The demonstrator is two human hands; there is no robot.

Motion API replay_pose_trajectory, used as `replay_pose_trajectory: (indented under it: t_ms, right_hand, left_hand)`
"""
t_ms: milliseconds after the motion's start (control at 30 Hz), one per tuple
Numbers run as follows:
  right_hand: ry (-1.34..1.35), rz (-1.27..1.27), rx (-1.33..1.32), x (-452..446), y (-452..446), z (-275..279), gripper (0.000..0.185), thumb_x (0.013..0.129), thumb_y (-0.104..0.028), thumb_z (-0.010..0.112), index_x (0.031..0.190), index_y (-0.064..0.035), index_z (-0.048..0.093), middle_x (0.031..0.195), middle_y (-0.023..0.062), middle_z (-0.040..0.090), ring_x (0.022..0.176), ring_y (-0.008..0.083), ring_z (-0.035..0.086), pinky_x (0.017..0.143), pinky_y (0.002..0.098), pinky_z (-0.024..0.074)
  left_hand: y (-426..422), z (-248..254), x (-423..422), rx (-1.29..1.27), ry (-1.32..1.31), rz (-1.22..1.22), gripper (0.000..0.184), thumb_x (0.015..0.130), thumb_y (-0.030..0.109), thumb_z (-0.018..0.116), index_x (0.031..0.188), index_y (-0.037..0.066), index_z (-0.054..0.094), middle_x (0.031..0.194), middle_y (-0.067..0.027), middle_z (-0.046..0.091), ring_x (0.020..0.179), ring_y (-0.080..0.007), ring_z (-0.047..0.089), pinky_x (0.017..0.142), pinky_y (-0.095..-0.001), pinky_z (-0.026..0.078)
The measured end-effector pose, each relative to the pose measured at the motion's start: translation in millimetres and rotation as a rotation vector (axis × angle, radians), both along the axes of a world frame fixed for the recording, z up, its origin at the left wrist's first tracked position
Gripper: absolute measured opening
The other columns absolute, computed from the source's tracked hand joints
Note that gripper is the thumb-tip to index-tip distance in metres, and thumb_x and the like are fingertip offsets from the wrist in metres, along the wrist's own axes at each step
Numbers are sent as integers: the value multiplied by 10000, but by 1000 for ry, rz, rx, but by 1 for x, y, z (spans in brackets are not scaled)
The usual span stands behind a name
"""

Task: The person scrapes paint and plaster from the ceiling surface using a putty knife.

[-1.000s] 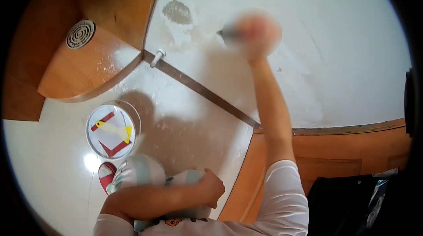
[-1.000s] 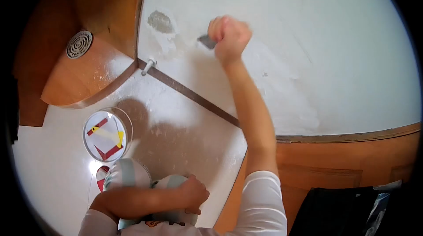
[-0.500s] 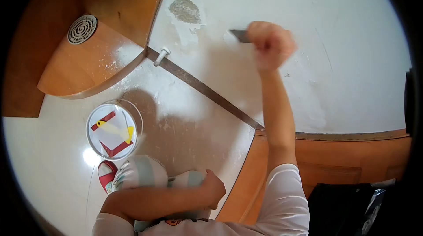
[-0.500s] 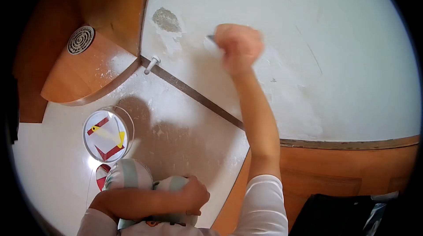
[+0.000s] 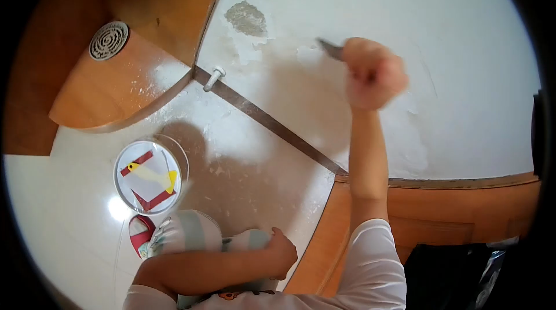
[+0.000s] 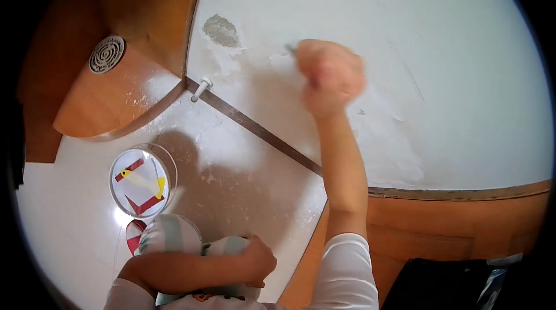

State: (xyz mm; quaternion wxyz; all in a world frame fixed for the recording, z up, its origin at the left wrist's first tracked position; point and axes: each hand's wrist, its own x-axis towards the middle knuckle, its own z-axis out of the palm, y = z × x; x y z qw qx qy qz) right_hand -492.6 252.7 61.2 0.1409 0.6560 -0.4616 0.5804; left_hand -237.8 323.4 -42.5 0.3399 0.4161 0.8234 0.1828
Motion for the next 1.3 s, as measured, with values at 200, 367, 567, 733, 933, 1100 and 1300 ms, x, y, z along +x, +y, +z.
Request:
replay_pose_trajectory:
  t_ms: [200,367,567,733,933,1100,1300]
  right_hand:
    - [-120,-12,99,-6,-6,-10,395,879,-167,359,512,-52,271,459,46,269,411,160,241,405,309,206]
    - [0,47,-27,-2,6,7,382,879,-160,314,516,-68,237,452,45,259,403,153,242,392,292,217]
    - [31,97,-40,-8,9,21,393,876,-106,379,505,-21,285,457,56,312,396,159,259,371,276,220]
    - [37,100,-91,-6,-28,-20,352,841,-41,430,516,-10,300,464,53,321,393,142,259,368,261,206]
    - [-131,127,15,-7,-29,-14,321,808,-4,381,503,-5,281,453,40,308,399,132,242,376,262,205]
    - [-215,60,129,-5,-28,-35,349,832,-41,371,496,-19,278,451,42,311,406,118,256,388,266,205]
    - [-262,37,83,-1,-11,-93,404,875,-116,396,497,-16,297,457,46,313,410,141,284,395,271,223]
  left_hand:
    - [4,2,2,63,-34,-25,458,629,416,662,931,74,628,879,-123,614,827,-272,590,795,-470,369]
    - [-5,13,0,-30,-45,-65,476,653,334,636,1049,69,615,1039,-122,603,964,-267,575,893,-566,336]
    - [-2,7,-7,20,-122,-57,478,655,330,637,1055,70,611,1047,-129,599,969,-284,571,895,-566,330]
    - [-3,11,-4,-2,-93,-47,471,661,329,626,1057,74,612,1052,-132,597,970,-288,570,896,-564,329]
    - [8,2,11,12,54,42,491,604,393,680,952,52,624,896,-136,616,851,-276,589,802,-489,377]
    - [9,7,20,25,68,24,499,656,422,635,987,49,614,930,-133,613,893,-276,581,860,-510,357]
    - [2,19,33,-102,159,-12,520,671,430,620,1015,40,615,1013,-161,603,956,-296,562,885,-515,345]
